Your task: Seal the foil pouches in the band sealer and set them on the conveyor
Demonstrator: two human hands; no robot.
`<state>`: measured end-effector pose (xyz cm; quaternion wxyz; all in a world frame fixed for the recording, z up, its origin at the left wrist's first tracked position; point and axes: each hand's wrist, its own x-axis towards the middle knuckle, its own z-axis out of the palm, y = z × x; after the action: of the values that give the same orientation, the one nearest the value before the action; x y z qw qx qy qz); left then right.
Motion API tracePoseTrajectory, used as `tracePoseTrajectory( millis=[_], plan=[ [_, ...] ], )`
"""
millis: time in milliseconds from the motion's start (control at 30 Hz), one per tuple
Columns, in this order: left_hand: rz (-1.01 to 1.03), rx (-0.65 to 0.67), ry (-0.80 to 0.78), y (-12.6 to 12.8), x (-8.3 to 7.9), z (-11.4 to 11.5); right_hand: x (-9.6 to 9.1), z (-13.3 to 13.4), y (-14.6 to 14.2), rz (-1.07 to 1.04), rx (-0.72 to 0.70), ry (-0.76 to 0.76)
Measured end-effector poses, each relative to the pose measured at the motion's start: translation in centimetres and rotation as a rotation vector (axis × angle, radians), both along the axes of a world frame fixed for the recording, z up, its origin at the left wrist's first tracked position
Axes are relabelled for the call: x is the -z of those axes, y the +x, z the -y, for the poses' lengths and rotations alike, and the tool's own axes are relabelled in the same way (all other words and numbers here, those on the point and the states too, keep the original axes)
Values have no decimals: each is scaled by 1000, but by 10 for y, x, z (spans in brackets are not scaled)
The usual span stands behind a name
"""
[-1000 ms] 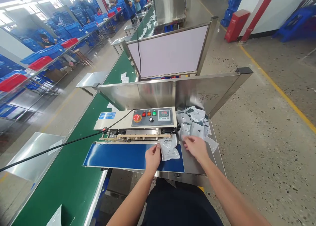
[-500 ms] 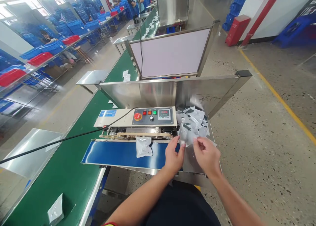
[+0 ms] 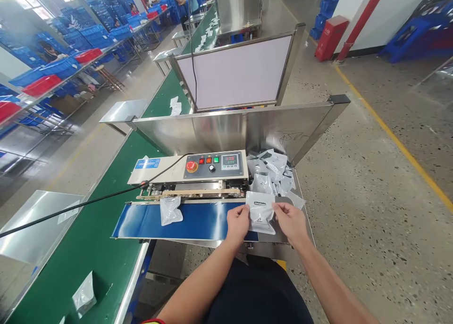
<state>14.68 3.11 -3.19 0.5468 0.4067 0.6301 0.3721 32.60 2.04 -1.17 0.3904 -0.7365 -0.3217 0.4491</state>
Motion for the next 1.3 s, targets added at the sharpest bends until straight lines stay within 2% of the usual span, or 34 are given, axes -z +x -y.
tracePoseTrajectory(
  millis=[100, 200, 267, 333, 433, 500, 567, 633, 700, 800, 867, 933, 967, 1067, 1167, 1233, 1300],
  plan=[
    [20, -112, -83, -11, 6, -14, 6, -15, -16, -61, 17, -72],
    [47, -172, -120, -30, 8, -18, 12, -29, -30, -77, -71, -98],
    [64, -212, -82, -45, 5, -13, 14, -41, -31, -65, -127, -113],
    [25, -323, 17, -61, -1, -3, 14, -58, -23, 92, -145, -102],
    [-100, -507, 199, -75, -9, 17, 16, -90, -5, 492, -141, -69],
    [-126, -470, 285, -73, -13, 26, 17, -106, 3, 607, -167, -60],
    [-115, -335, 351, -61, -17, 29, 15, -110, 7, 608, -194, -42],
    [-104, -202, 420, -41, -21, 24, 8, -100, 6, 613, -177, 34],
    [-104, -121, 483, -18, -24, 14, -5, -77, 3, 632, -127, 194],
    [-114, -85, 535, 10, -27, -1, -27, -33, -3, 616, -97, 439],
    [-84, -34, 519, 21, -27, -6, -36, -7, -4, 548, -155, 489],
    [-27, 47, 450, 25, -24, -6, -33, 12, -1, 456, -162, 465],
    [-6, 75, 401, 25, -22, -5, -27, 18, 1, 409, -118, 428],
    [13, 93, 279, 22, -10, 0, 1, 26, 11, 246, 34, 229],
    [50, 128, 226, 21, 2, 5, 24, 25, 11, 69, 20, 21],
    [73, 129, 206, 21, 5, 7, 30, 24, 6, -29, 27, -8],
    [97, 109, 187, 21, 5, 8, 28, 26, 2, -51, 72, 42]
  ],
)
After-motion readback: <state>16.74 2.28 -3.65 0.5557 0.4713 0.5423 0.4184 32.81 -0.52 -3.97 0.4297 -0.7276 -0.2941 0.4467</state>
